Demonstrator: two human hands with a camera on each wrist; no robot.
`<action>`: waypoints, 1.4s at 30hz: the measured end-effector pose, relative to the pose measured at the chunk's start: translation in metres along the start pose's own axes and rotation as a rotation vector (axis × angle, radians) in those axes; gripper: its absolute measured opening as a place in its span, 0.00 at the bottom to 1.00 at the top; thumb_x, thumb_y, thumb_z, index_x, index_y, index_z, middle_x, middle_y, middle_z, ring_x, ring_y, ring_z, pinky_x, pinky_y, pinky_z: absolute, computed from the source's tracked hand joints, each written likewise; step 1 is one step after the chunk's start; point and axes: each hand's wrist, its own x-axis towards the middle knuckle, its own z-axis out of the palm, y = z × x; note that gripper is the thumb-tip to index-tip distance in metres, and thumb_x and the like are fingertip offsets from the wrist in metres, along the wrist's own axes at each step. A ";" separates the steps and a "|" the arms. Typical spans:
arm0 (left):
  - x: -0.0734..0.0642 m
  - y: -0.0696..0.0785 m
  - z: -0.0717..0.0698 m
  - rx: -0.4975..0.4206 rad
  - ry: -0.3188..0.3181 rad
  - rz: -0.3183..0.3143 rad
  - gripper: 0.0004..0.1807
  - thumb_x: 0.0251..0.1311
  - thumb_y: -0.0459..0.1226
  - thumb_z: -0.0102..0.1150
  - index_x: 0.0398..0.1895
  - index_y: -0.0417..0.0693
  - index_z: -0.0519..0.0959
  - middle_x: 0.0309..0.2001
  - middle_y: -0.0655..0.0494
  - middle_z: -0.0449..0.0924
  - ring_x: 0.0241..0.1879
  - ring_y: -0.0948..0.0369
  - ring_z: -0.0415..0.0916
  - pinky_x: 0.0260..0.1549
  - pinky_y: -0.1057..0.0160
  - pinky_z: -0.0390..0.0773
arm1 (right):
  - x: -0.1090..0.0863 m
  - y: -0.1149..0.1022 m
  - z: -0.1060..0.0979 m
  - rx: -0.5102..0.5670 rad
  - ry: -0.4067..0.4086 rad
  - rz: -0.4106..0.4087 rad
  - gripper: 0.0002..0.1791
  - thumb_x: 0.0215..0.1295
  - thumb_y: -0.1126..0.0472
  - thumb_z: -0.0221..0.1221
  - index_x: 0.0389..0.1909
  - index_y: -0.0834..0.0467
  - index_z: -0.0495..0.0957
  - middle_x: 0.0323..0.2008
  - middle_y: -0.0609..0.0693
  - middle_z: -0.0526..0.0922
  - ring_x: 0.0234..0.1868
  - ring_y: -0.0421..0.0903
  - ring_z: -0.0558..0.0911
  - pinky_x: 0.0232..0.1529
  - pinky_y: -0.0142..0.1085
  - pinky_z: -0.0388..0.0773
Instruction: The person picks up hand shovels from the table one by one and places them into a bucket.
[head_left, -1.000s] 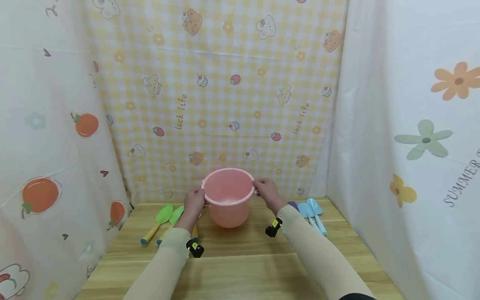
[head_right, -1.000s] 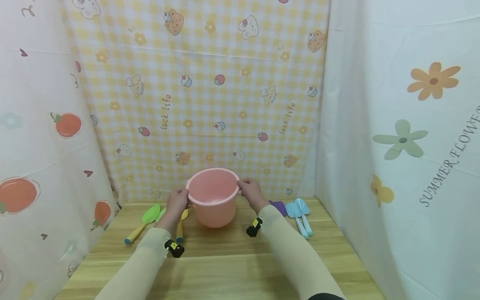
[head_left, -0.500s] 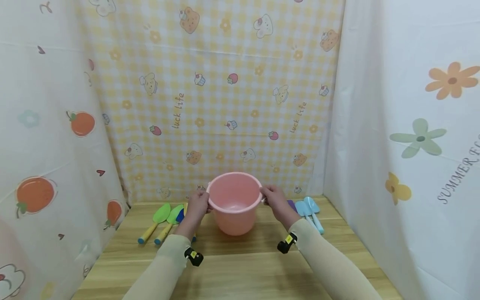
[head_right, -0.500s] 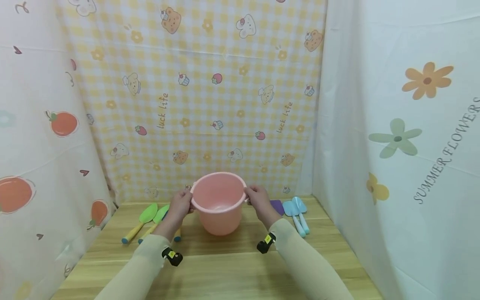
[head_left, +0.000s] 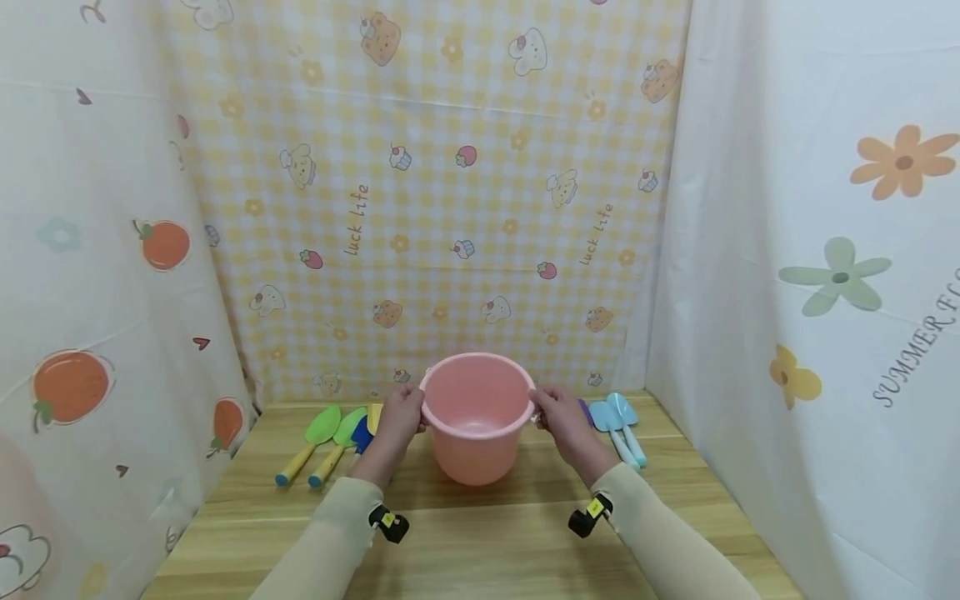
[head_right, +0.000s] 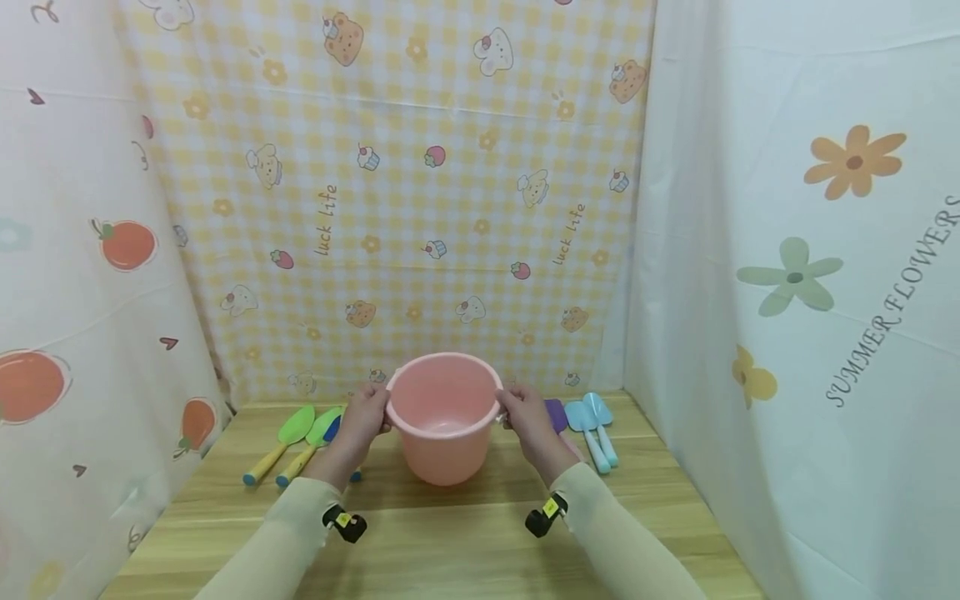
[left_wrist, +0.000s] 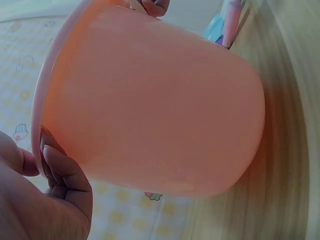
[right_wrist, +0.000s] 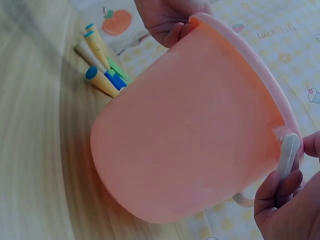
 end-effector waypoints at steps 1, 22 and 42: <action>-0.001 -0.001 0.001 0.003 0.002 -0.007 0.17 0.79 0.39 0.46 0.51 0.33 0.79 0.31 0.51 0.79 0.30 0.59 0.76 0.31 0.66 0.80 | -0.002 0.001 -0.001 0.002 0.006 0.004 0.14 0.81 0.56 0.62 0.37 0.62 0.82 0.32 0.49 0.82 0.31 0.44 0.75 0.35 0.35 0.76; -0.012 -0.014 0.008 0.023 -0.013 -0.001 0.27 0.81 0.41 0.46 0.72 0.34 0.78 0.37 0.47 0.82 0.32 0.58 0.77 0.34 0.64 0.81 | -0.020 0.018 -0.004 0.005 0.067 0.039 0.17 0.79 0.56 0.64 0.51 0.68 0.83 0.31 0.47 0.81 0.30 0.42 0.74 0.34 0.33 0.77; -0.011 -0.022 0.017 -0.019 0.057 0.037 0.28 0.81 0.43 0.52 0.80 0.46 0.75 0.32 0.52 0.79 0.24 0.62 0.72 0.25 0.67 0.77 | -0.029 0.016 -0.002 -0.090 0.107 0.005 0.20 0.81 0.51 0.64 0.51 0.67 0.83 0.35 0.49 0.84 0.36 0.48 0.77 0.36 0.37 0.78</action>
